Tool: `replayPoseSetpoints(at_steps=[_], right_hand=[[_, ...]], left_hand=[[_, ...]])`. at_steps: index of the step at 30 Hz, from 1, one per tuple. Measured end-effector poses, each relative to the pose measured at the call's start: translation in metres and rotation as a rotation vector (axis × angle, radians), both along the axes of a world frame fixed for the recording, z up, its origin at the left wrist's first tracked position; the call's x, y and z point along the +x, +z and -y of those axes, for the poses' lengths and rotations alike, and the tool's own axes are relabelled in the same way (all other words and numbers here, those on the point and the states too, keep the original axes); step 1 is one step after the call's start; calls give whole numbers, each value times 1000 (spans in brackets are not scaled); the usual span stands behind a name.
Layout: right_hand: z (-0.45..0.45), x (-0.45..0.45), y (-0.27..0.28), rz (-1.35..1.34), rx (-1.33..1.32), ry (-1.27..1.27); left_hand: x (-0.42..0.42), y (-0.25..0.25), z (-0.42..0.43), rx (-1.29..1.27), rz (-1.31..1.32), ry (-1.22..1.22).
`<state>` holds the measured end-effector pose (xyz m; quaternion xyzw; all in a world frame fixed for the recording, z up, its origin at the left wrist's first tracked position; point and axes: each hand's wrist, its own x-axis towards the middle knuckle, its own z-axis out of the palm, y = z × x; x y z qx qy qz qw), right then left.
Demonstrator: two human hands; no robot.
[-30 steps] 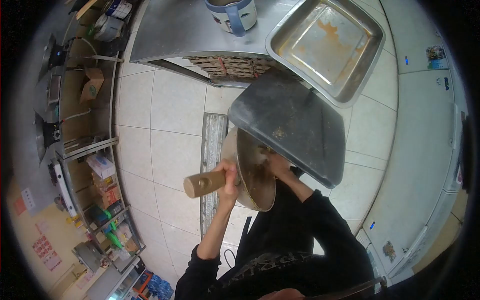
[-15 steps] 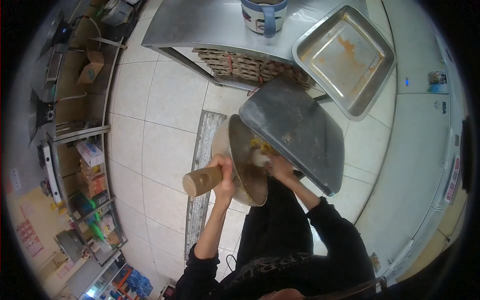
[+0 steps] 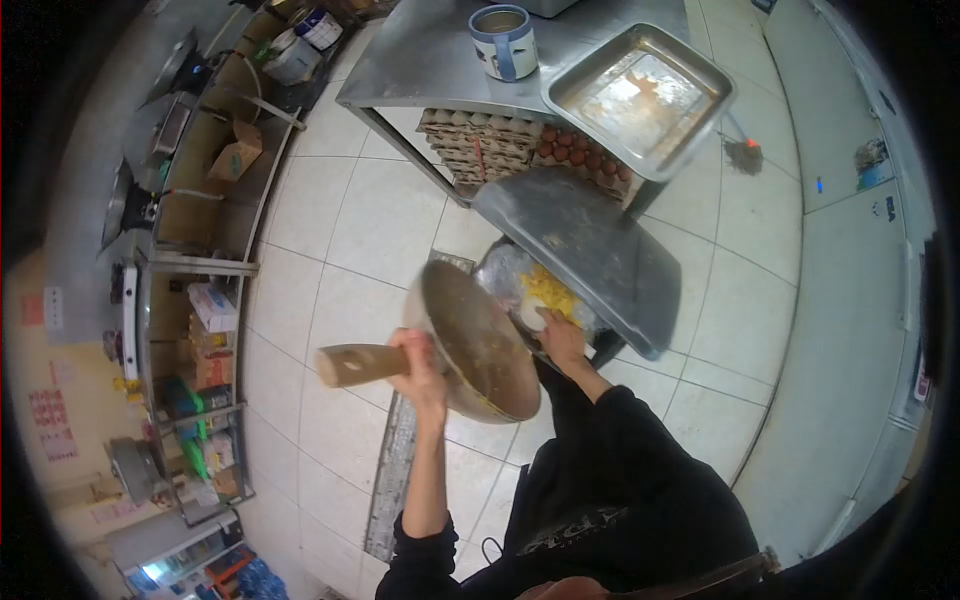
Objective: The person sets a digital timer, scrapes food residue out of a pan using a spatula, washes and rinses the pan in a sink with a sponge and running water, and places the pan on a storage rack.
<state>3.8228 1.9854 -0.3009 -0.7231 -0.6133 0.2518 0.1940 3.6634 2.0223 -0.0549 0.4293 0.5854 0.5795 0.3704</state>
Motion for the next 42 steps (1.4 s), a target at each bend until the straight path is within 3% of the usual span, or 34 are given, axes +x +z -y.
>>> replayPoseSetpoints(at_steps=[3,5,9,11,12,14,15,16,17,18,20,21,22,23,24,25,27,28,30,33,35,39,42], right_hand=[[73,34,19,-16,-116,61],[124,51,25,-240,107,5],[216,126,131,-479,16,30],[249,172,176,-511,80,-149],[262,196,184,-479,112,-179],[277,253,191,-580,149,-562],[277,289,184,-560,181,-568],[270,326,173,-633,163,-747],[258,359,170,-713,143,-927],[248,393,168,-709,178,-930],[216,458,189,-957,-129,-867],[201,485,190,-957,-166,-766],[187,503,201,-1192,-131,-755],[180,530,169,-1146,-231,-791],[158,543,201,-1434,-257,-871],[135,554,230,-1440,-154,-900],[93,597,226,-1574,-29,-906],[69,625,228,-1572,-37,-913],[16,681,223,-1854,-225,-915],[-85,765,225,-1613,-184,-855],[-163,830,225,-1563,-141,-897],[-311,990,211,-1428,34,-1040],[-373,1091,206,-1363,117,-1167]], left_hand=[[3,28,51,206,31,161],[6,52,92,249,4,268],[28,134,161,250,66,488],[27,158,173,464,340,29],[47,170,172,477,381,-3],[101,184,171,537,547,-292],[131,181,161,558,574,-305],[163,179,147,573,434,-469],[204,170,132,536,559,-508],[244,161,116,496,687,-539],[326,139,68,454,747,-597],[371,129,43,382,791,-628],[412,120,21,408,802,-639],[453,112,-2,327,822,-649],[492,108,-24,238,841,-655],[527,111,-44,246,838,-660],[596,125,-80,200,849,-587],[628,137,-100,210,824,-565],[682,152,-149,263,804,-605],[757,151,-237,573,858,-789],[823,159,-294,611,960,-868],[958,161,-450,575,1008,-935],[1062,176,-550,432,980,-1007]])
